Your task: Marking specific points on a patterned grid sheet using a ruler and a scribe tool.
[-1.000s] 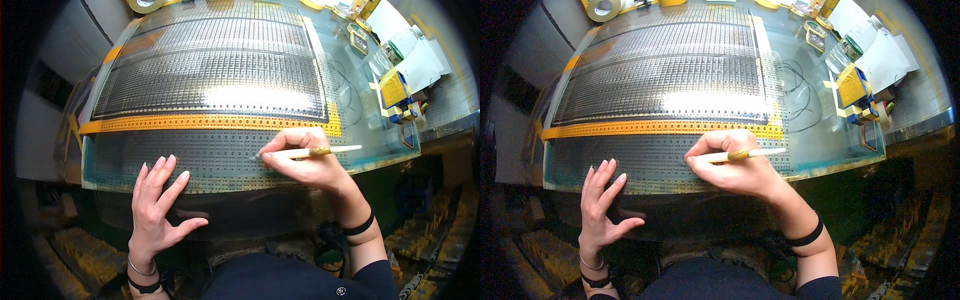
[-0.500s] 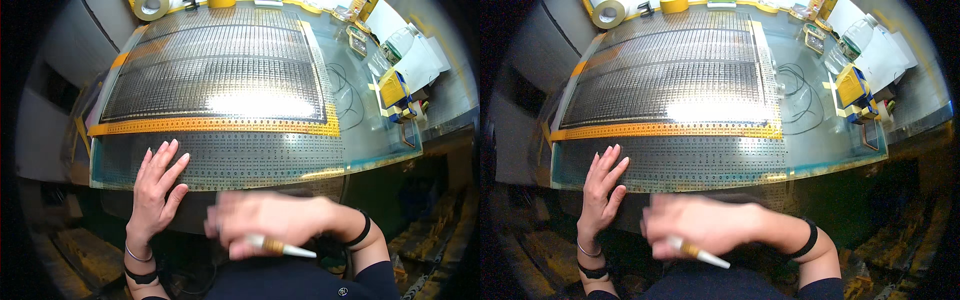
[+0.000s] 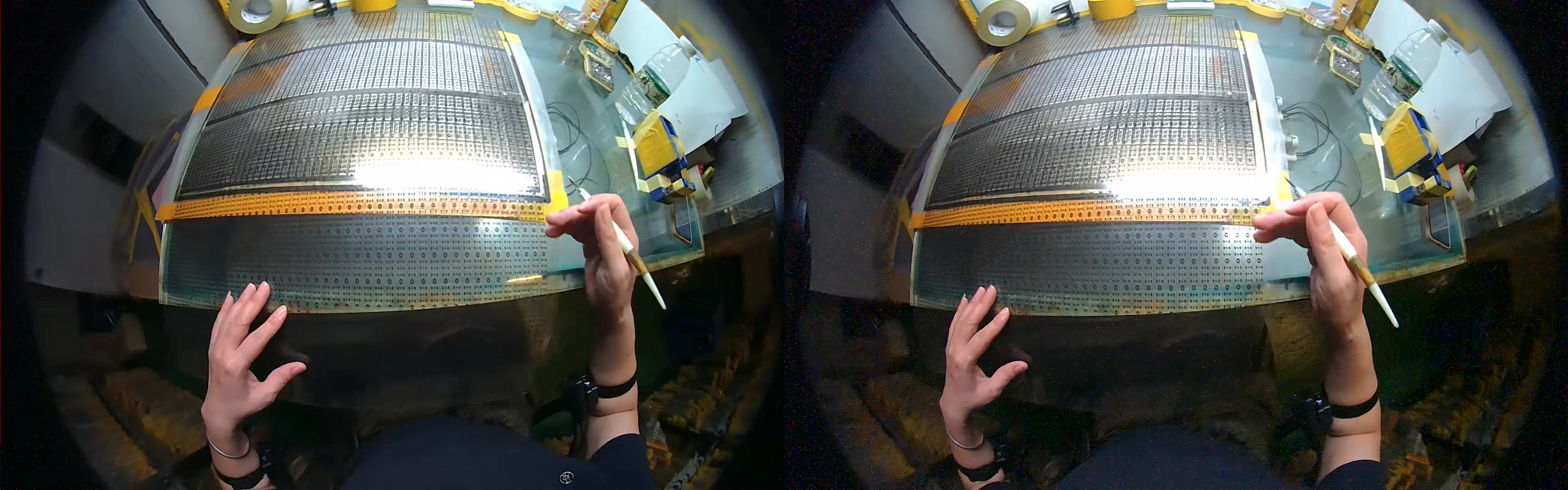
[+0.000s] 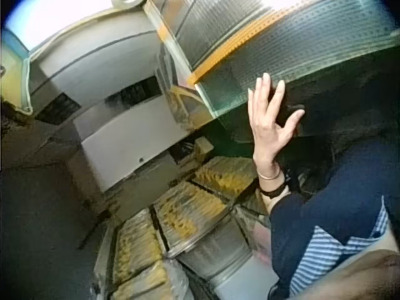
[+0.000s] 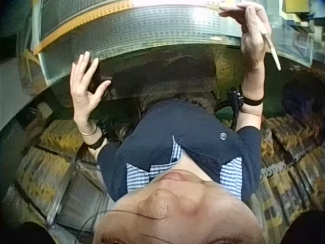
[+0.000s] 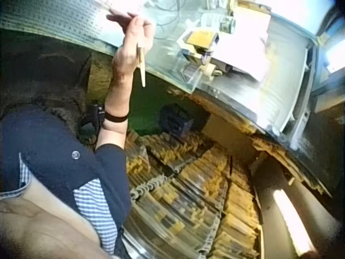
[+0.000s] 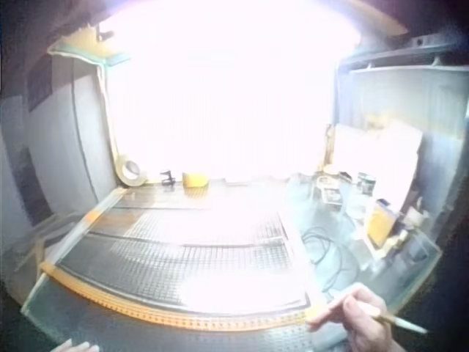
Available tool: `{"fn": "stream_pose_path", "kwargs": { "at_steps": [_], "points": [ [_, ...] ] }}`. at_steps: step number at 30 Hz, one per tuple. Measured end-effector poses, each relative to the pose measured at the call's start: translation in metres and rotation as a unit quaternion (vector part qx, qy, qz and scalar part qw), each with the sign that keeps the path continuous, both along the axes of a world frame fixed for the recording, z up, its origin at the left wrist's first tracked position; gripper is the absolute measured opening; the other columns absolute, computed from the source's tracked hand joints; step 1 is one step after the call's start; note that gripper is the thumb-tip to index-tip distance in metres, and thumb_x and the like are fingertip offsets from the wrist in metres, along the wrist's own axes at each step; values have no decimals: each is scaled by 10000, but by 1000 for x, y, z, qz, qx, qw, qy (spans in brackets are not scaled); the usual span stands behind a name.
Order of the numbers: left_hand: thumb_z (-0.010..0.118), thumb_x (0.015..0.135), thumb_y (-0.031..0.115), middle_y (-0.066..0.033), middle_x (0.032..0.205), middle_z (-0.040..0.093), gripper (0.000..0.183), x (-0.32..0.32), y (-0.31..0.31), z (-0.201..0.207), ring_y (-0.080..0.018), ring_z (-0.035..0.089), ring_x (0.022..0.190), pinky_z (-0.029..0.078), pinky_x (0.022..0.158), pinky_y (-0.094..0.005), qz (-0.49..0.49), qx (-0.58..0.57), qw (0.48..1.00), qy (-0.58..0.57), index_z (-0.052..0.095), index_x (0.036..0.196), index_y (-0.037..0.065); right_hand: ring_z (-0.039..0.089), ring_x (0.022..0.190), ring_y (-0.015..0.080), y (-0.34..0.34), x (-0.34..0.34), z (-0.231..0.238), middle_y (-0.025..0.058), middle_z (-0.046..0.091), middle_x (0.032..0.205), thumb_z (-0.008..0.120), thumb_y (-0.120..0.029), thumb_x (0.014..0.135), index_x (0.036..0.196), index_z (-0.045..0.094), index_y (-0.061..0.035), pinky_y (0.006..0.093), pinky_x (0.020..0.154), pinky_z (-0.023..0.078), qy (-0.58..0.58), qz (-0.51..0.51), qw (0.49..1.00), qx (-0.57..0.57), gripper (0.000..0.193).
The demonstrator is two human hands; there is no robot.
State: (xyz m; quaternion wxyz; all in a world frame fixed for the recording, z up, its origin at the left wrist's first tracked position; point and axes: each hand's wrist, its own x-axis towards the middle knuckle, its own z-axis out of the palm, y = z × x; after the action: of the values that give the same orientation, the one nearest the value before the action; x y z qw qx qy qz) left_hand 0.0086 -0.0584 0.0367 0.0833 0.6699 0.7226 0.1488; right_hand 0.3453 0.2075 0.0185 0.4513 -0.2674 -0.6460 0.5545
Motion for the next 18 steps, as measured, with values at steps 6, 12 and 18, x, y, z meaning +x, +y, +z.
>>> {"fn": "stream_pose_path", "kwargs": {
  "at_steps": [6, 12, 18],
  "points": [
    [850, 683, 340, -198, 1452, 512, 687, 1, -2, 3, -388, 446, 1377, 278, 1160, -558, 5, 4, 1000, 3, 649, 1283, 73, 706, 835, 250, 4, -5, -9, 201, 716, 951, 439, -259, 1071, 1072, 543, 10, 367, 848, 548, 1, -22, 999, -24, 289],
    [853, 673, 301, -192, 1433, 532, 647, 0, 1, 4, -377, 460, 1369, 296, 1153, -544, 3, 15, 1000, 0, 669, 1248, 70, 705, 822, 251, 4, -5, -10, 201, 715, 941, 435, -249, 1071, 1061, 542, 9, 357, 825, 548, -1, -22, 1000, -14, 280],
    [857, 682, 299, -153, 1389, 576, 575, 2, 2, 8, -354, 521, 1310, 347, 1119, -524, 17, 27, 999, 2, 705, 1203, 109, 691, 795, 237, 0, -5, -9, 189, 710, 930, 425, -245, 1071, 1068, 546, 12, 349, 813, 545, -7, -27, 1000, -10, 284]
  ]
}}
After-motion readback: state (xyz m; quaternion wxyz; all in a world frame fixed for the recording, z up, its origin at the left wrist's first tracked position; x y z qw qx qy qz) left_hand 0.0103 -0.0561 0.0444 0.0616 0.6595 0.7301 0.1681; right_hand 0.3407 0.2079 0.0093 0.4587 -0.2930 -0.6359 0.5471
